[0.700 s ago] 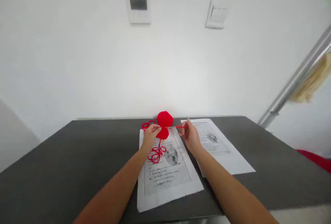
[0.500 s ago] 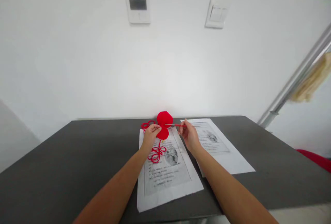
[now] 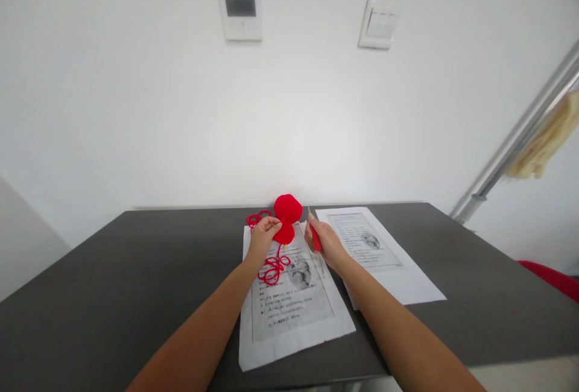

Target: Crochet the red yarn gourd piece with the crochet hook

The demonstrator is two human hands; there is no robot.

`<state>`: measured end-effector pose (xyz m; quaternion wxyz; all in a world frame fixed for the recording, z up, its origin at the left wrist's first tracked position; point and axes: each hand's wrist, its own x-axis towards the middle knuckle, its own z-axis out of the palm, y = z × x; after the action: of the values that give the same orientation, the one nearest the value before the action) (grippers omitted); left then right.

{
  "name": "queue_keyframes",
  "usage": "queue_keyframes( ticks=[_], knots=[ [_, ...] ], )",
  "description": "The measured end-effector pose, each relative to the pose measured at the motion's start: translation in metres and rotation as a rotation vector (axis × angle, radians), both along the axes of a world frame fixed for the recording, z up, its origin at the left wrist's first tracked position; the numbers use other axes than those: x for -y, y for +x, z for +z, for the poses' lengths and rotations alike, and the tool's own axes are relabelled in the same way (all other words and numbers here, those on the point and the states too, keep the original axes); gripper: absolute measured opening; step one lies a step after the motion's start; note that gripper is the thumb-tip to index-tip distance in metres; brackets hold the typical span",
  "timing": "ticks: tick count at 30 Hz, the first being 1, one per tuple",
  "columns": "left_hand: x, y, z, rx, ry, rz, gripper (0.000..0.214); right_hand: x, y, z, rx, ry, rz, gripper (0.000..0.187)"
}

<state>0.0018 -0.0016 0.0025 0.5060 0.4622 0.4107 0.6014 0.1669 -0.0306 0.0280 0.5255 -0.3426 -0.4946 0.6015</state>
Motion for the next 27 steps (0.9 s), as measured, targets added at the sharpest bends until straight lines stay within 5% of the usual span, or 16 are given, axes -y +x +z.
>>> queue_keyframes(
  ticks=[10,27],
  knots=[
    [0.003,0.002,0.004,-0.018,0.033,-0.084,0.024,0.0,-0.001,-0.005,0.375,0.019,0.147,0.059],
    [0.008,0.003,0.012,-0.067,0.022,-0.172,0.021,-0.005,0.002,-0.013,0.531,0.034,0.126,0.057]
  ],
)
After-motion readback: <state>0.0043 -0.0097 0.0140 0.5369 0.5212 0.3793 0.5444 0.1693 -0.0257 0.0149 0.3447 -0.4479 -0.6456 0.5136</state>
